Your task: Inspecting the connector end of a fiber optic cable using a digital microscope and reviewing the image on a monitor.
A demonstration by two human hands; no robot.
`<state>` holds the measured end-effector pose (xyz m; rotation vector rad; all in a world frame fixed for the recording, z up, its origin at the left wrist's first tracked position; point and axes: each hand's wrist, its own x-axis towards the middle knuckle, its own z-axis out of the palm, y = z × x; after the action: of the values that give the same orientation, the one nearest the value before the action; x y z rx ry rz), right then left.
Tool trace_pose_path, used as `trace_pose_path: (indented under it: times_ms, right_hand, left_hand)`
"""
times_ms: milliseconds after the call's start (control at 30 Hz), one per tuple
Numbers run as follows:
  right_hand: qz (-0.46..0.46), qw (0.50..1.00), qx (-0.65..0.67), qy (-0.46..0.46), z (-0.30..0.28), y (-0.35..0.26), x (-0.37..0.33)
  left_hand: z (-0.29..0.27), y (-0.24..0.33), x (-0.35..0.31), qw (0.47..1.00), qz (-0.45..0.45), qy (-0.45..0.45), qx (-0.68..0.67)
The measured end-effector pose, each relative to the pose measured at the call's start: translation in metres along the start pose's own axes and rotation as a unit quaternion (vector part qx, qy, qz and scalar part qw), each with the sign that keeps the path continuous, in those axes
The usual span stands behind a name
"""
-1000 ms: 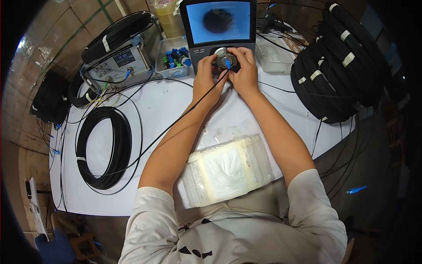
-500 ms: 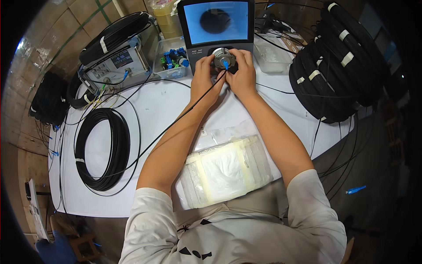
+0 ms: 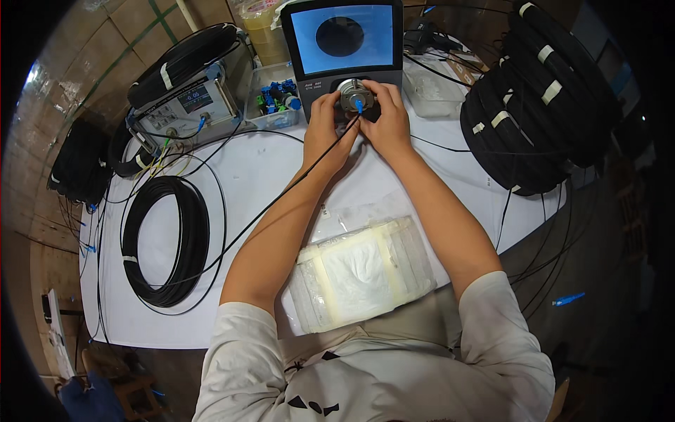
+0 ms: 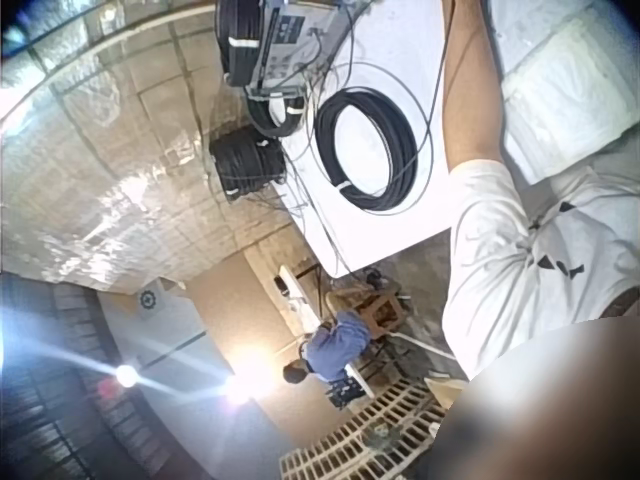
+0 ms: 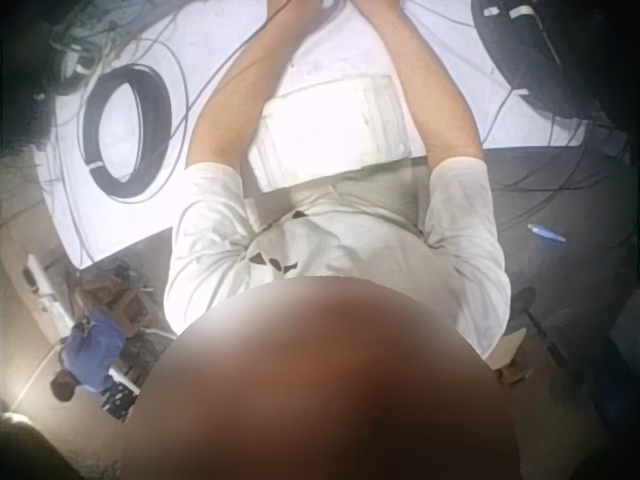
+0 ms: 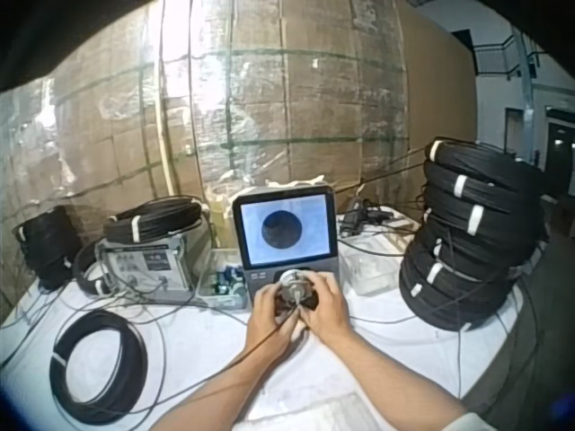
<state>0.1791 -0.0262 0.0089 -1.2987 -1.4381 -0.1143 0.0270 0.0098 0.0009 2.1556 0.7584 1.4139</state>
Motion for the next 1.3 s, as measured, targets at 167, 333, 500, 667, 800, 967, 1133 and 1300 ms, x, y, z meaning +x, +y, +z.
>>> trace_pose_path:
  times_ms: [167,333,500,667,800,967,1133,1300]
  right_hand:
    - [-0.003,0.999,0.034,-0.027,-0.01,0.011,0.0]
    - [0.048,0.992,0.111,-0.02,-0.008,0.026,0.0]
    - [0.04,0.998,0.04,0.001,-0.007,0.02,0.004]
    - [0.048,0.997,0.056,0.014,-0.005,0.014,0.003]
    - [0.038,0.997,0.058,0.021,-0.005,0.016,0.002]
    - [0.055,0.997,0.061,0.013,-0.005,0.012,0.001]
    - [0.036,0.998,0.048,0.021,-0.004,0.016,0.003]
    - [0.037,0.998,0.039,0.018,-0.004,0.015,0.002]
  left_hand:
    - [-0.003,0.001,0.0,1.0,-0.008,-0.007,-0.009]
    - [-0.003,0.003,0.001,1.0,-0.014,-0.015,0.008]
    - [-0.004,0.004,0.0,1.0,-0.024,-0.019,0.004]
    - [-0.005,0.003,0.0,1.0,-0.017,-0.015,0.0]
    - [-0.005,0.003,0.0,1.0,-0.012,-0.016,0.015]
    - [-0.005,0.003,-0.001,1.0,-0.018,-0.014,0.005]
    - [-0.004,0.003,0.0,1.0,-0.022,-0.017,0.002]
    - [-0.005,0.004,-0.001,1.0,-0.017,-0.014,0.009]
